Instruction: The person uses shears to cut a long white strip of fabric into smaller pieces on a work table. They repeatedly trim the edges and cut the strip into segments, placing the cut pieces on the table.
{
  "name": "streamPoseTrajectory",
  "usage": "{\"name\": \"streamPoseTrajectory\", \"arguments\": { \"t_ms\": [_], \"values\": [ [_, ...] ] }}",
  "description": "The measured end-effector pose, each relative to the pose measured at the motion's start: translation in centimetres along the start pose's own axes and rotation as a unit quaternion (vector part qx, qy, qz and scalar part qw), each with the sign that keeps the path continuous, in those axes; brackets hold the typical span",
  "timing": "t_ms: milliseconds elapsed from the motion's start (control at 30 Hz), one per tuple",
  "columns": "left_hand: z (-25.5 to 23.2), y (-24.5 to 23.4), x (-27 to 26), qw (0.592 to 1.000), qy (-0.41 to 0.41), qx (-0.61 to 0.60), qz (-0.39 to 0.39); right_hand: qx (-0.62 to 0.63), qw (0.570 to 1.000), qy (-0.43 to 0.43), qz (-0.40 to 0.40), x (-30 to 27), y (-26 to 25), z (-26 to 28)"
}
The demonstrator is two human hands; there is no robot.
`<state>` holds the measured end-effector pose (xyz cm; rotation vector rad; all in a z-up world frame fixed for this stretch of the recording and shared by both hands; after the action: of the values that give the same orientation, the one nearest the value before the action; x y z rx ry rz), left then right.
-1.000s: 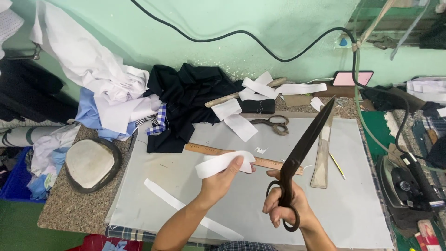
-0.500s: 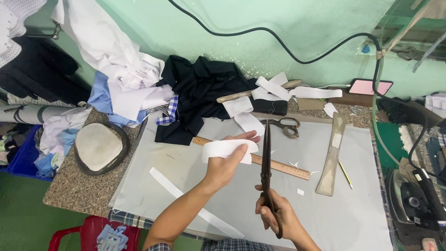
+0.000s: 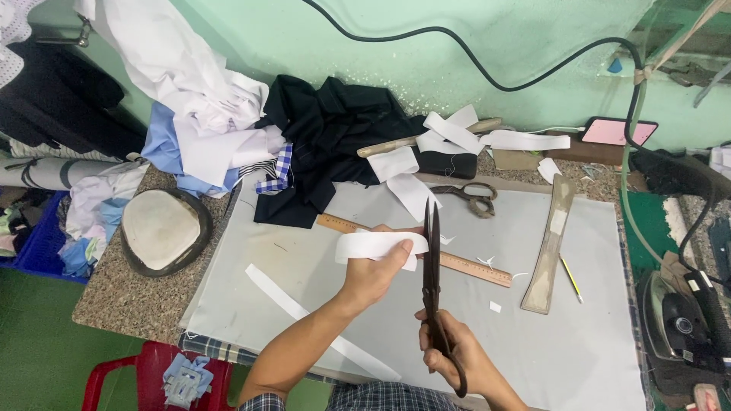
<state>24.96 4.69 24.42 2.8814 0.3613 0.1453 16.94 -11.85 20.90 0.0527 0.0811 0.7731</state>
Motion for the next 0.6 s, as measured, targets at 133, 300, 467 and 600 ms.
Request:
{"name": "streamPoseTrajectory", "arguments": {
  "t_ms": [133, 300, 467, 600],
  "values": [
    [0.2, -0.2, 0.0, 1.000, -0.023, 0.001, -0.009, 0.008, 0.999, 0.031, -0.025, -0.2, -0.6, -1.8],
    [0.4, -0.3, -0.1, 1.000, -0.018, 0.013, -0.003, 0.043, 0.998, 0.047, -0.025, -0.1, -0.3, -0.8],
    [-1.7, 0.7, -0.2, 0.998, 0.015, 0.067, 0.016, 0.016, 1.000, 0.002, 0.008, 0.0, 0.5, 2.9],
    [-3.1, 1.0, -0.2, 0.997, 0.016, 0.082, 0.000, 0.016, 0.998, 0.066, -0.016, -0.2, -0.1, 1.2]
  ]
}}
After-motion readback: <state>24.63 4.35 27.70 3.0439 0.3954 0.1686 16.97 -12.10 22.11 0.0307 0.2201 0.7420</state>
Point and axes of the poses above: each hand's wrist, its own x-axis towards the middle knuckle, its own y-axis out of the palm, z = x × y, the point moved 10 cm from there along x, towards the middle knuckle, and after that the axes turned 6 degrees about y, right-handed, at the moved point
